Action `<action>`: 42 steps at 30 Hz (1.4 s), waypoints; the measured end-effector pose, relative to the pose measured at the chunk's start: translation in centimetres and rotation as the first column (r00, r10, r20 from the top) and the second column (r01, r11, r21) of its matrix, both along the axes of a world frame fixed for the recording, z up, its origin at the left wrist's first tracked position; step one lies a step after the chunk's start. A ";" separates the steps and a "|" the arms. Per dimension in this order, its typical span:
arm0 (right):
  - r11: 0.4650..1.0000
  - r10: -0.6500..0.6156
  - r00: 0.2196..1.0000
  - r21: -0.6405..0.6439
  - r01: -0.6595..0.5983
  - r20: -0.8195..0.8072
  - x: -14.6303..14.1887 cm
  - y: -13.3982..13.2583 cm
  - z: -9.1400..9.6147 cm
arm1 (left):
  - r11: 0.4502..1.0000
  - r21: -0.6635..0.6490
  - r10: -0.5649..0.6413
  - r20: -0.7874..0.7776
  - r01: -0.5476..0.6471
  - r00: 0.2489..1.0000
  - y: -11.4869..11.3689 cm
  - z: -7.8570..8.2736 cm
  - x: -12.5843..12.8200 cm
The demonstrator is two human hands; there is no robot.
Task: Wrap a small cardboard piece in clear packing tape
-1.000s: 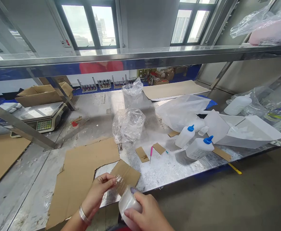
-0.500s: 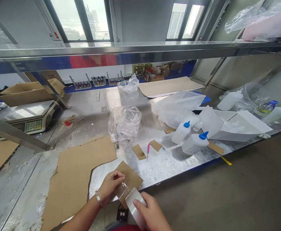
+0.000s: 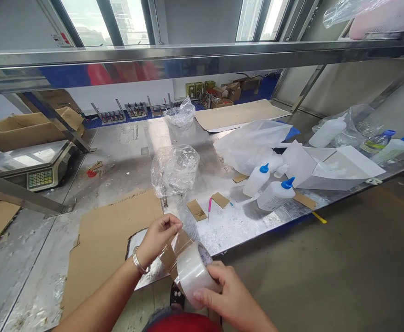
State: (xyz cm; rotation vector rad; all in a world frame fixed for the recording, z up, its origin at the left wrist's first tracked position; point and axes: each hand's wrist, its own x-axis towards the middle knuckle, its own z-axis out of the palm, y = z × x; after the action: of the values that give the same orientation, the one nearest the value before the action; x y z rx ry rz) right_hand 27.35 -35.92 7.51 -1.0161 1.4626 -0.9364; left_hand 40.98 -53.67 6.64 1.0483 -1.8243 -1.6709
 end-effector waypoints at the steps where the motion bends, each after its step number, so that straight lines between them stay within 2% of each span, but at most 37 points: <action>1: 1.000 -0.015 1.000 -0.012 0.015 -0.023 -0.2 0.1 0.3 | 1.000 -0.004 -0.015 -0.011 0.015 1.000 -0.1 0.7 -0.1; 3: 0.998 -0.058 0.997 0.029 0.059 -0.044 -0.6 0.2 0.3 | 0.999 -0.035 -0.024 -0.018 0.024 1.000 -0.1 1.7 -0.2; 6: 0.973 -0.060 0.988 0.211 0.090 -0.145 -1.0 0.8 -0.9 | 0.997 -0.076 0.024 -0.010 -0.025 1.000 -0.4 2.2 0.1; 8: 0.965 0.012 0.996 0.262 0.013 -0.091 -1.3 1.6 -1.3 | 0.996 -0.061 0.061 -0.011 -0.062 0.998 -1.0 2.0 0.5; 9: 0.971 0.041 0.999 0.236 -0.034 -0.022 -1.6 2.1 -1.3 | 0.996 -0.044 0.074 -0.014 -0.074 0.997 -1.4 1.7 0.7; 11: 0.986 0.066 0.989 0.141 -0.085 0.131 -2.1 3.2 -0.8 | 0.996 -0.001 0.095 -0.026 -0.095 0.995 -2.2 1.0 1.1; 13: 0.992 0.061 0.983 0.100 -0.079 0.172 -2.7 4.1 -0.5 | 0.994 0.032 0.108 -0.035 -0.107 0.994 -2.9 0.2 1.6; 15: 0.985 0.062 0.996 0.155 -0.072 0.067 -3.2 4.7 -1.1 | 0.991 0.031 0.128 -0.029 -0.128 0.991 -3.4 -0.9 1.9; 18: 0.964 0.065 0.981 0.265 -0.014 -0.184 -3.3 5.3 -3.6 | 0.985 -0.008 0.171 0.025 -0.170 0.985 -3.7 -2.9 2.5; 22: 0.949 0.037 0.979 0.315 0.028 -0.199 -2.5 6.2 -7.1 | 0.985 0.001 0.170 0.125 -0.172 0.977 -3.3 -6.1 3.2; 26: 0.935 0.039 0.953 0.347 0.071 -0.301 -1.6 6.7 -9.1 | 0.984 0.002 0.174 0.185 -0.177 0.967 -2.5 -8.4 3.5; 32: 0.929 0.014 0.952 0.357 0.101 -0.307 -1.8 7.4 -11.1 | 0.992 -0.016 0.129 0.233 -0.129 0.964 -2.0 -9.3 3.5; 42: 0.920 -0.012 0.936 0.363 0.148 -0.351 -3.1 7.8 -12.1 | 0.995 -0.082 0.073 0.302 -0.051 0.950 -1.8 -10.6 3.3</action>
State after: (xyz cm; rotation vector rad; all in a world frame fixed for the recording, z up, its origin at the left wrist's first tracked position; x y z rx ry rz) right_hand 24.25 -28.15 -4.54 -0.8536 1.9047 -0.5053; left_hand 44.30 -55.50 -3.97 1.3792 -2.0011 -1.4562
